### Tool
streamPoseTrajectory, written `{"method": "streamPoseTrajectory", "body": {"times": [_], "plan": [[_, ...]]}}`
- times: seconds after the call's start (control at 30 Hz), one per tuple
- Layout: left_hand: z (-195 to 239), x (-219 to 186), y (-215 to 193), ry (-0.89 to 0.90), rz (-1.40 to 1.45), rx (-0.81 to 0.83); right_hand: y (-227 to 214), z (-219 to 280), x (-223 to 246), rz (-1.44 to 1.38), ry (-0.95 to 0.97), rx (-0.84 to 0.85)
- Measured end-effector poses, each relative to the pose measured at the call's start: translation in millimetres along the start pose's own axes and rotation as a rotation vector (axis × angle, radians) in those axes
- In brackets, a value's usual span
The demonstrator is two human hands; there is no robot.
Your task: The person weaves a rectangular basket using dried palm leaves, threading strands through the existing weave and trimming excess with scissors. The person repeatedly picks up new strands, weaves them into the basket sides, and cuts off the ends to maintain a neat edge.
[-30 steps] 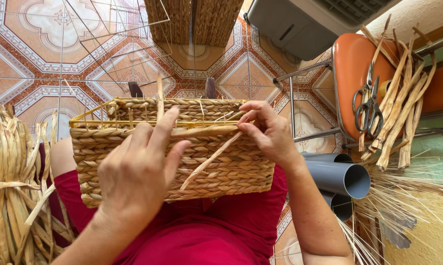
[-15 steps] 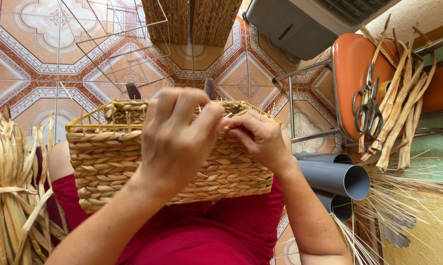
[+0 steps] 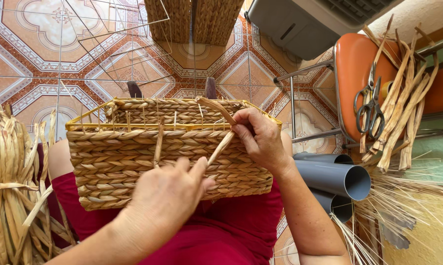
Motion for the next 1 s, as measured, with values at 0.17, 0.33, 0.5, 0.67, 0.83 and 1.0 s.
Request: {"method": "streamPoseTrajectory", "body": {"times": [0.17, 0.33, 0.5, 0.67, 0.83, 1.0], "plan": [[-32, 9, -19, -0.006, 0.176, -0.529, -1, 3, -1, 0.007, 0.002, -0.013], [-83, 0, -1, -0.054, 0.099, -0.555, -3, 0, -2, 0.004, 0.004, 0.007], [-96, 11, 12, -0.121, 0.320, -0.618, -5, 3, -8, -0.156, 0.161, 0.045], [-83, 5, 13, 0.058, 0.348, -0.752, -5, -8, -10, -0.118, 0.269, -0.022], [-60, 4, 18, 0.021, 0.281, -0.932, 2, -11, 10, 0.141, -0.083, -0.017], [-37, 24, 22, -0.070, 0.261, -0.864, 6, -5, 13, 0.076, -0.002, 0.005]]}}
Point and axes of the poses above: each hand's wrist, its own z-axis away from the middle knuckle, its own y-axis out of the palm, x = y × z, the point moved 4 cm from there along -z, towards the middle knuckle, and after that the axes turned 10 degrees about -z, right-handed, at the moved point
